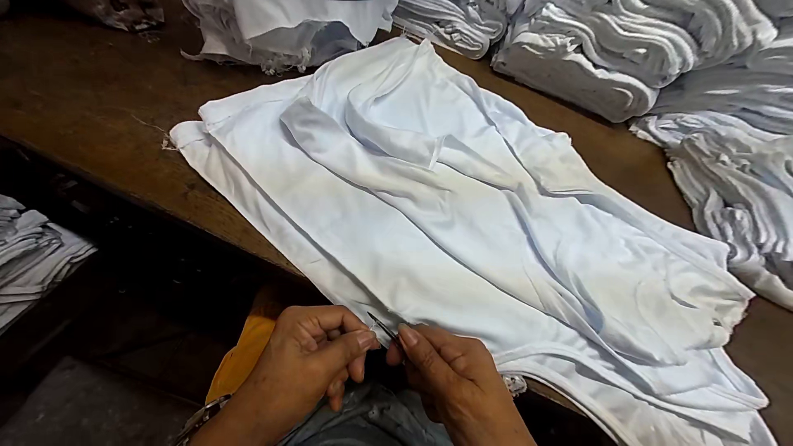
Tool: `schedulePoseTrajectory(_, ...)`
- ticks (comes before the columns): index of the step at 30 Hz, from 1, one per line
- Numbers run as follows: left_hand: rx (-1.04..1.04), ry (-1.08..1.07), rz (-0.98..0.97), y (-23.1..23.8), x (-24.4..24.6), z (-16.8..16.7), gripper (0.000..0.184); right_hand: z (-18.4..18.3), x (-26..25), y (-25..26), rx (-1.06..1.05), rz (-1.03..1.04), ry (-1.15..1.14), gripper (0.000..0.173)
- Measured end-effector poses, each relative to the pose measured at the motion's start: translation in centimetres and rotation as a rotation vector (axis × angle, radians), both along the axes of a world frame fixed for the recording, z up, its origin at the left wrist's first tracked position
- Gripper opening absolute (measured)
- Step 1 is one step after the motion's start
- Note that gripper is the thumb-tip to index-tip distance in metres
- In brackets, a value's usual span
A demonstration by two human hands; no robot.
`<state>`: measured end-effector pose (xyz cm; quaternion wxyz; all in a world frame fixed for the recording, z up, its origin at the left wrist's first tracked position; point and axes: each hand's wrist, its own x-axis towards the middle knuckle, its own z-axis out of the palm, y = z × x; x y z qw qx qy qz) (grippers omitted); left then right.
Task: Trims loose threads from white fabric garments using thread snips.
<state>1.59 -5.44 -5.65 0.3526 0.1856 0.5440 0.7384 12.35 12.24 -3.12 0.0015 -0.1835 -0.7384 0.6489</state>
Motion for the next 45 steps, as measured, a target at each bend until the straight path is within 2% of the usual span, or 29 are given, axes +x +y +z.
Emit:
schedulePoseTrajectory(4, -0.001, 0.045, -0.083, -0.2, 0.4, -0.3, 0.015, 1.5, 1.6, 1.1, 0.128, 0.037, 0.149, 0.035)
schedulePoseTrajectory(7, -0.025, 0.097, -0.219, -0.3, 1.5, -0.7, 0.014, 3.8, 4.4, 3.9, 0.418, 0.011, 0.217, 0.028)
schedulePoseTrajectory(9, -0.055, 0.128, -0.307, 0.2, 2.6, -1.1, 0.012, 4.1, 6.0, 5.6, 0.647, -0.007, 0.151, 0.035)
schedulePoseTrajectory(12, -0.117, 0.158, -0.417, 1.4, 4.4, -1.8, 0.010, 2.5, 7.4, 6.7, 0.891, 0.048, 0.098, 0.035)
schedulePoseTrajectory(16, -0.137, 0.215, -0.477, 2.4, 5.6, -2.3, 0.012, -1.0, 7.0, 6.8, 1.118, 0.019, 0.241, 0.027)
schedulePoseTrajectory(20, -0.182, 0.285, -0.403, 2.4, 5.7, -2.6, 0.014, -1.2, 6.3, 7.8, 0.975, 0.030, 0.315, 0.017)
schedulePoseTrajectory(22, -0.227, 0.275, -0.369, 2.4, 5.8, -2.7, 0.019, -0.7, 5.9, 8.6, 0.926, 0.100, 0.292, 0.023)
schedulePoseTrajectory(24, -0.269, 0.227, -0.330, 2.3, 6.2, -2.8, 0.018, -0.5, 5.4, 8.7, 0.942, 0.159, 0.284, 0.029)
schedulePoseTrajectory(27, -0.331, 0.169, -0.212, 2.5, 7.0, -2.8, 0.029, -0.2, 5.0, 8.5, 1.033, 0.224, 0.320, 0.015)
schedulePoseTrajectory(28, -0.335, 0.150, -0.161, 2.7, 7.2, -2.8, 0.032, 0.2, 4.9, 8.7, 0.999, 0.254, 0.315, 0.015)
schedulePoseTrajectory(30, -0.296, 0.065, -0.061, 3.2, 7.3, -2.5, 0.034, 1.9, 4.7, 10.0, 0.774, 0.263, 0.312, 0.014)
schedulePoseTrajectory(32, -0.250, -0.072, -0.020, 3.8, 7.3, -1.7, 0.031, 4.5, 4.0, 12.8, 0.636, 0.131, 0.351, 0.011)
schedulePoseTrajectory(33, -0.230, -0.145, -0.019, 4.1, 7.3, -1.4, 0.028, 5.5, 3.5, 14.4, 0.685, 0.033, 0.361, 0.010)
schedulePoseTrajectory(35, -0.192, -0.276, -0.033, 4.7, 7.2, -1.3, 0.023, 6.1, 2.0, 16.9, 0.960, -0.143, 0.327, 0.017)
schedulePoseTrajectory(37, -0.184, -0.356, -0.046, 5.0, 7.1, -1.5, 0.019, 5.7, 1.2, 17.2, 1.167, -0.174, 0.214, 0.025)
schedulePoseTrajectory(39, -0.196, -0.374, -0.094, 4.7, 6.7, -1.9, 0.017, 4.6, 2.1, 16.0, 1.223, -0.194, 0.199, 0.034)
schedulePoseTrajectory(41, -0.202, -0.376, -0.149, 3.9, 6.3, -2.3, 0.016, 4.1, 4.7, 14.3, 1.091, -0.158, 0.258, 0.034)
schedulePoseTrajectory(43, -0.189, -0.381, -0.222, 2.8, 6.1, -2.5, 0.014, 4.0, 7.8, 12.2, 0.750, 0.009, 0.229, 0.038)
schedulePoseTrajectory(45, -0.166, -0.374, -0.291, 2.2, 6.0, -2.8, 0.014, 3.2, 10.0, 10.0, 0.430, 0.200, 0.082, 0.044)
